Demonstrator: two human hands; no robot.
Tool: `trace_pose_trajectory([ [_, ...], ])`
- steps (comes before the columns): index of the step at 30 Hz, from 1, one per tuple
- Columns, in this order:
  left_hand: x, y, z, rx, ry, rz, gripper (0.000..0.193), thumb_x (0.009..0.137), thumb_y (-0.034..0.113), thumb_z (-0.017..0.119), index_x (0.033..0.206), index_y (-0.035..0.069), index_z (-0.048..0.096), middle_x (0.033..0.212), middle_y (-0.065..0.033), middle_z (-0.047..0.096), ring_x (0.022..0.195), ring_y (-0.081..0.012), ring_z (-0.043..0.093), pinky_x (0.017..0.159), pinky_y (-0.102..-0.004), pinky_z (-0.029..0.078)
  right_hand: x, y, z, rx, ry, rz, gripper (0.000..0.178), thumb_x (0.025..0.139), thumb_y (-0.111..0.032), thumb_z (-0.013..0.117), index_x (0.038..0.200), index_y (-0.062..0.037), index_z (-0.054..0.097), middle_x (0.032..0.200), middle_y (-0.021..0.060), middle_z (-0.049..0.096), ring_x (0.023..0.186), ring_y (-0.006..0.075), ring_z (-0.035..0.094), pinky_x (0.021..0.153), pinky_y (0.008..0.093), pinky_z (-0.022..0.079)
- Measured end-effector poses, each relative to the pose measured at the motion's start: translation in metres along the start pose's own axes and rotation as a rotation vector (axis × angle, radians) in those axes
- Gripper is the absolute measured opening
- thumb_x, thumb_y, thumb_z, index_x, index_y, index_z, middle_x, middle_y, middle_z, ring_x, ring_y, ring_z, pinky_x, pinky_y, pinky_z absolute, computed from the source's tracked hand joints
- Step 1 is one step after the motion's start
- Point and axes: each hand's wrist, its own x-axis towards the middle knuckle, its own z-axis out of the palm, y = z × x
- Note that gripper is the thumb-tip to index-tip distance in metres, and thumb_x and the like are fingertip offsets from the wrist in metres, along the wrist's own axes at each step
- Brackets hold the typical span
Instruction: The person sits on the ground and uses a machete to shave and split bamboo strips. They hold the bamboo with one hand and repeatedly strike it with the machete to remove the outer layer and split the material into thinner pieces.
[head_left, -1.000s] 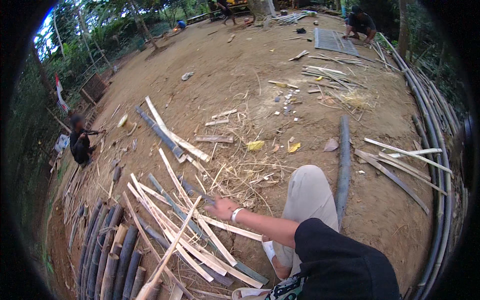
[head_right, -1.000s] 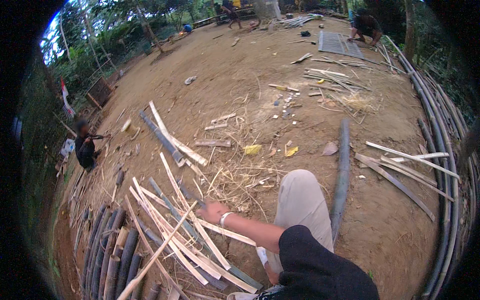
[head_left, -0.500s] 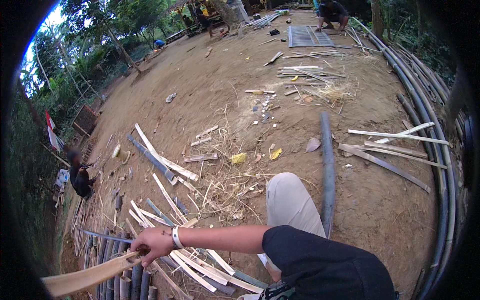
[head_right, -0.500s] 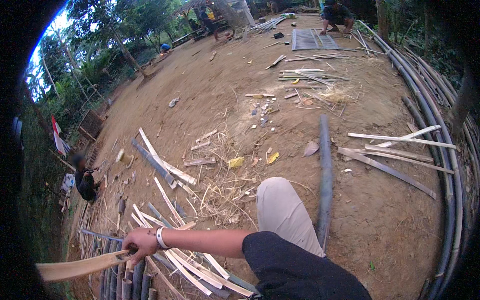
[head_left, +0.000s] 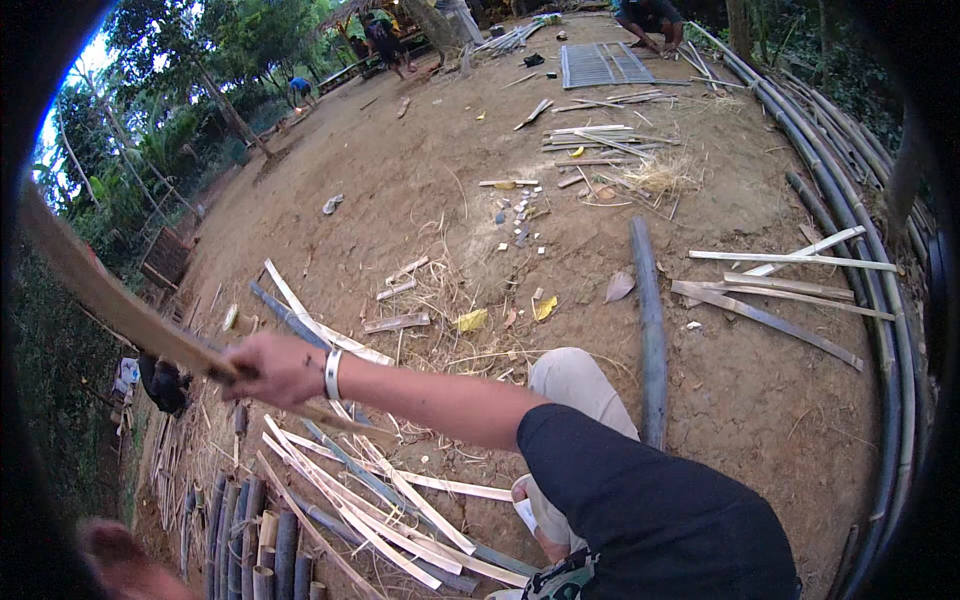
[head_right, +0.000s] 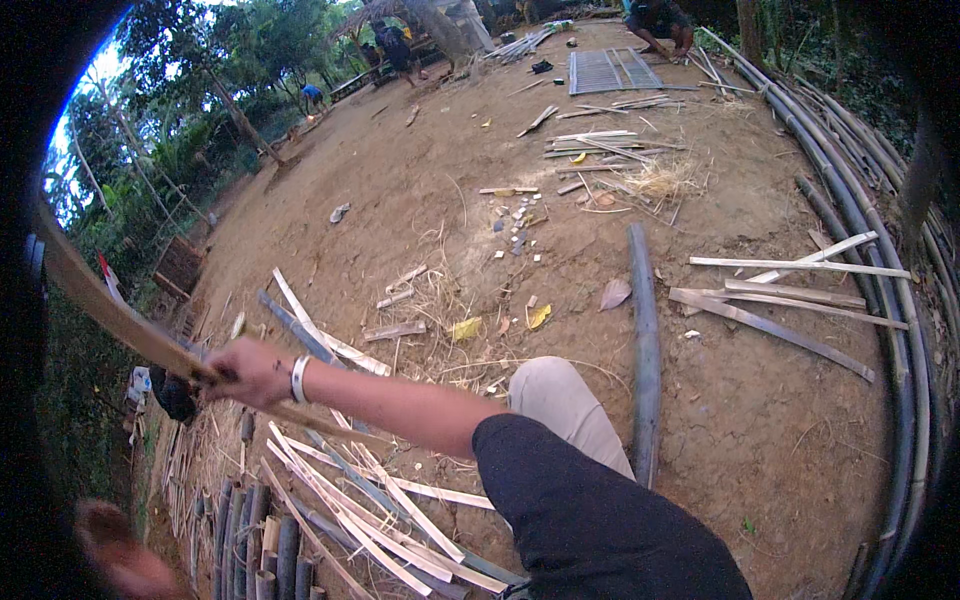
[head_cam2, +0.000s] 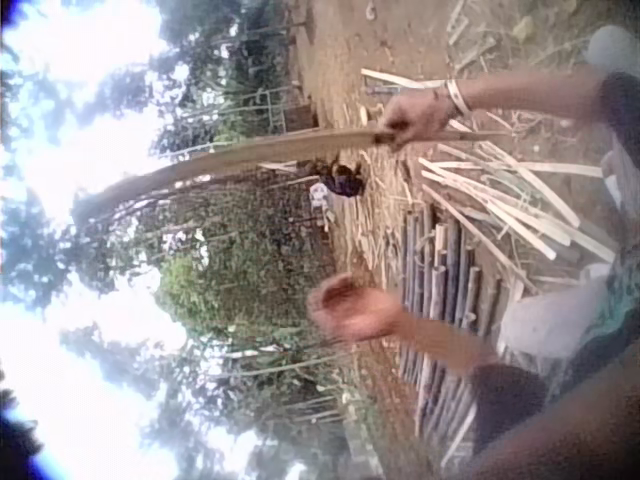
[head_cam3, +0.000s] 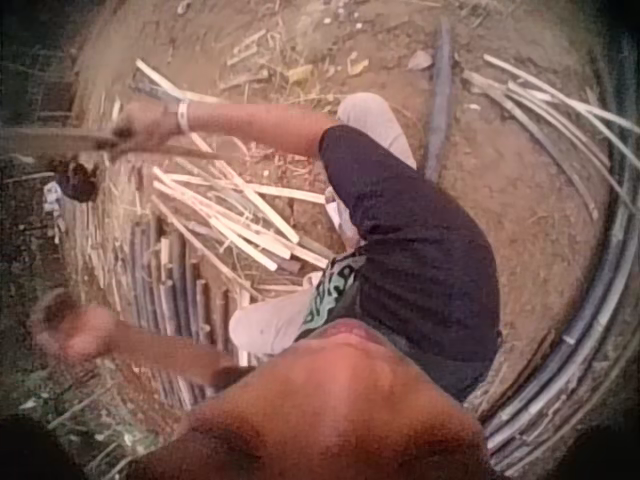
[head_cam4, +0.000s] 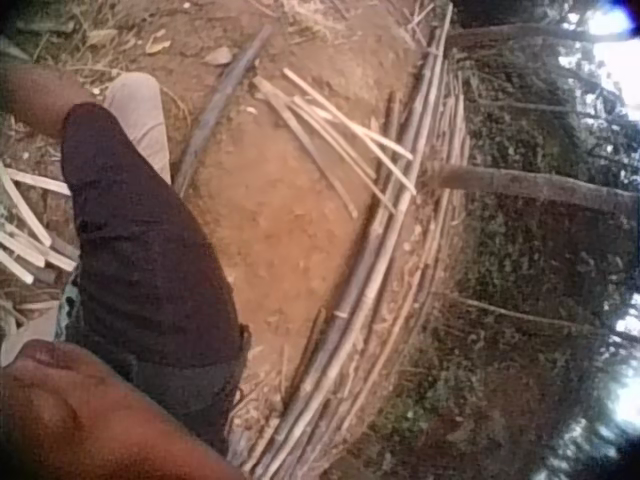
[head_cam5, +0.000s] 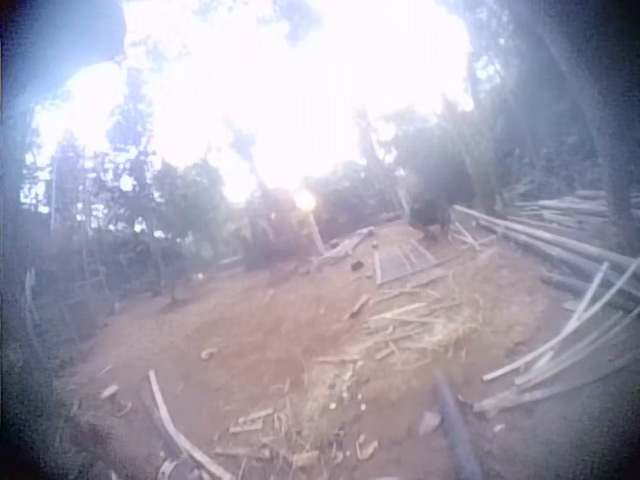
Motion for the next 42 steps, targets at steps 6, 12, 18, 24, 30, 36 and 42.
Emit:
trace_pose_trajectory([
  [6, -0.225, -0.069, 0.076, -0.383, 0.388, -1.287, 0.031, 0.096, 0.030, 0.047, 0.101, 0.002, 0.059, 0.077, -0.0078, 0.064, 0.062, -0.0166, 0.061, 0.063, -0.0270, 0.053, 0.002, 0.005, -0.025, 0.351, 0.283, 0.099, 0.028, 0.091, -0.030, 0.066, 0.091, -0.0025, 0.059, 0.073, -0.0033, 0.052, 0.068, 0.0063, 0.045, 0.061, 0.0250, 0.041],
  [12, -0.298, -0.115, 0.040, -0.552, 0.367, -1.106, 0.066, 0.093, 0.029, 0.057, 0.146, 0.005, 0.026, 0.150, -0.0163, 0.027, 0.137, -0.0282, 0.030, 0.110, -0.0432, 0.032, -0.024, -0.021, -0.004, 0.611, 0.546, 0.558, 0.043, 0.091, -0.049, 0.059, 0.095, -0.0068, 0.054, 0.068, -0.0022, 0.049, 0.062, 0.0064, 0.049, 0.049, 0.0242, 0.042],
  [18, -0.275, -0.086, -0.047, -0.271, 0.487, -0.499, 0.090, 0.087, 0.032, 0.066, 0.152, 0.016, 0.007, 0.158, -0.0115, 0.012, 0.145, -0.0290, 0.016, 0.116, -0.0468, 0.019, -0.058, 0.017, 0.062, 1.005, 0.717, 0.956, 0.062, 0.090, -0.052, 0.058, 0.129, -0.0082, 0.039, 0.110, 0.0097, 0.052, 0.064, 0.0165, 0.051, 0.049, 0.0309, 0.046],
  [24, -0.258, -0.021, -0.087, -0.085, 0.615, -0.436, 0.089, 0.080, 0.027, 0.076, 0.147, 0.015, 0.019, 0.140, -0.0134, 0.045, 0.127, -0.0357, 0.046, 0.102, -0.0464, 0.048, -0.109, 0.057, 0.145, 1.301, 0.573, 1.202, 0.033, 0.095, -0.045, 0.053, 0.093, -0.0135, 0.046, 0.068, 0.0015, 0.048, 0.046, 0.0105, 0.044, 0.041, 0.0233, 0.041],
  [30, -0.257, -0.010, -0.116, 0.035, 0.745, -0.403, 0.029, 0.085, 0.019, 0.070, 0.106, 0.009, 0.053, 0.104, -0.0078, 0.061, 0.100, -0.0322, 0.065, 0.072, -0.0343, 0.064, -0.172, 0.044, 0.179, 1.058, 0.150, 1.355, 0.046, 0.094, -0.050, 0.053, 0.122, -0.0145, 0.049, 0.071, 0.0015, 0.048, 0.051, 0.0109, 0.044, 0.044, 0.0243, 0.040],
  [36, -0.265, -0.024, -0.092, 0.221, 0.960, -0.561, 0.024, 0.082, 0.012, 0.074, 0.094, 0.008, 0.053, 0.090, -0.0077, 0.064, 0.090, -0.0284, 0.069, 0.056, -0.0284, 0.061, -0.277, -0.012, 0.133, 0.779, 0.001, 1.419, 0.054, 0.092, -0.025, 0.065, 0.137, -0.0184, 0.036, 0.072, 0.0002, 0.047, 0.054, 0.0083, 0.043, 0.046, 0.0233, 0.039],
  [42, -0.263, -0.028, -0.086, 0.617, 1.100, -0.560, 0.023, 0.083, 0.009, 0.073, 0.092, 0.003, 0.052, 0.087, -0.0097, 0.063, 0.071, -0.0237, 0.067, 0.058, -0.0334, 0.062, -0.319, -0.045, 0.096, 0.307, 0.052, 1.426, 0.057, 0.087, -0.016, 0.070, 0.133, -0.0068, 0.038, 0.063, -0.0029, 0.044, 0.048, 0.0076, 0.044, 0.041, 0.0256, 0.038],
])
